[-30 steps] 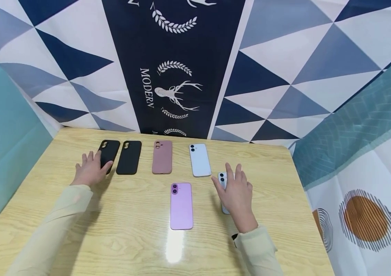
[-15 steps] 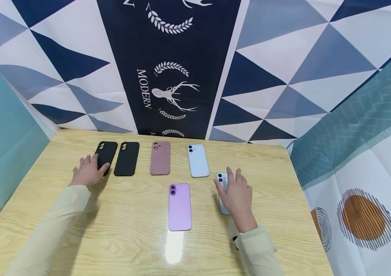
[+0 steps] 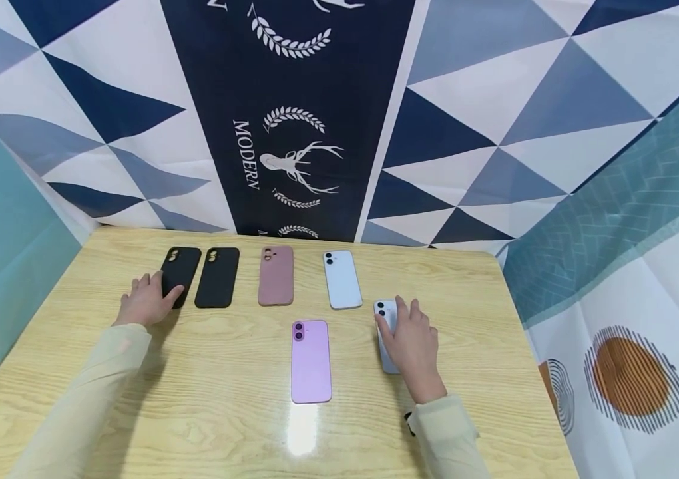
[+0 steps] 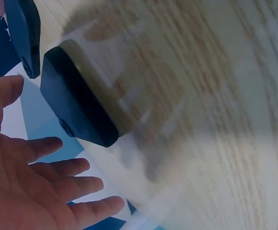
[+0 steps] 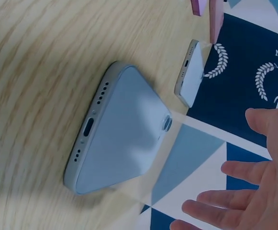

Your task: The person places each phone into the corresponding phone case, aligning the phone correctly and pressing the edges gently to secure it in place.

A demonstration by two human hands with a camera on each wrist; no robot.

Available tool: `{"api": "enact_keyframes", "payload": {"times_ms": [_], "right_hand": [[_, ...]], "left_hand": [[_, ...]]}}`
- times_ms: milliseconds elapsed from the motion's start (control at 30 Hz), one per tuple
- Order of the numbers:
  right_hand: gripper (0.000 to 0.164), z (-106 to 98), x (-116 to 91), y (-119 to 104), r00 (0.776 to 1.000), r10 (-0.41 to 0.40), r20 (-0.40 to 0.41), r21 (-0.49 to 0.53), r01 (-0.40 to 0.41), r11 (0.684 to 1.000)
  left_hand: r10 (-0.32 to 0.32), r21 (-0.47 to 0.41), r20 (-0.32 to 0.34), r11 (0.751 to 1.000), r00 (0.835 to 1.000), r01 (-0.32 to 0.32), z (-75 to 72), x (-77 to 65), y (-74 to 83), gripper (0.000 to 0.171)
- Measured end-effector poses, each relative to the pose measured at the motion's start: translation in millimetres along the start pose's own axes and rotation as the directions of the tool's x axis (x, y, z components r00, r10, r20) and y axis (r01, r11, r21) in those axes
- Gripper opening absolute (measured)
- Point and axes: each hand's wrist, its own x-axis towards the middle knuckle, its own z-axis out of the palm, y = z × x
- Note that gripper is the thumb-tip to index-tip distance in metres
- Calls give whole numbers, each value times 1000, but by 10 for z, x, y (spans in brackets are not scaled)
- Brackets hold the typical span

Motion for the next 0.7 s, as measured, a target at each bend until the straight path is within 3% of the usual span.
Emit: {"api": "enact_keyframes", "payload": {"times_ms": [700], "right_hand": [[63,104,63,144,997,63,42,13,-63,998]], "left_hand": [[-3,14,2,1000,1000,3,35,17,-56,71]]}}
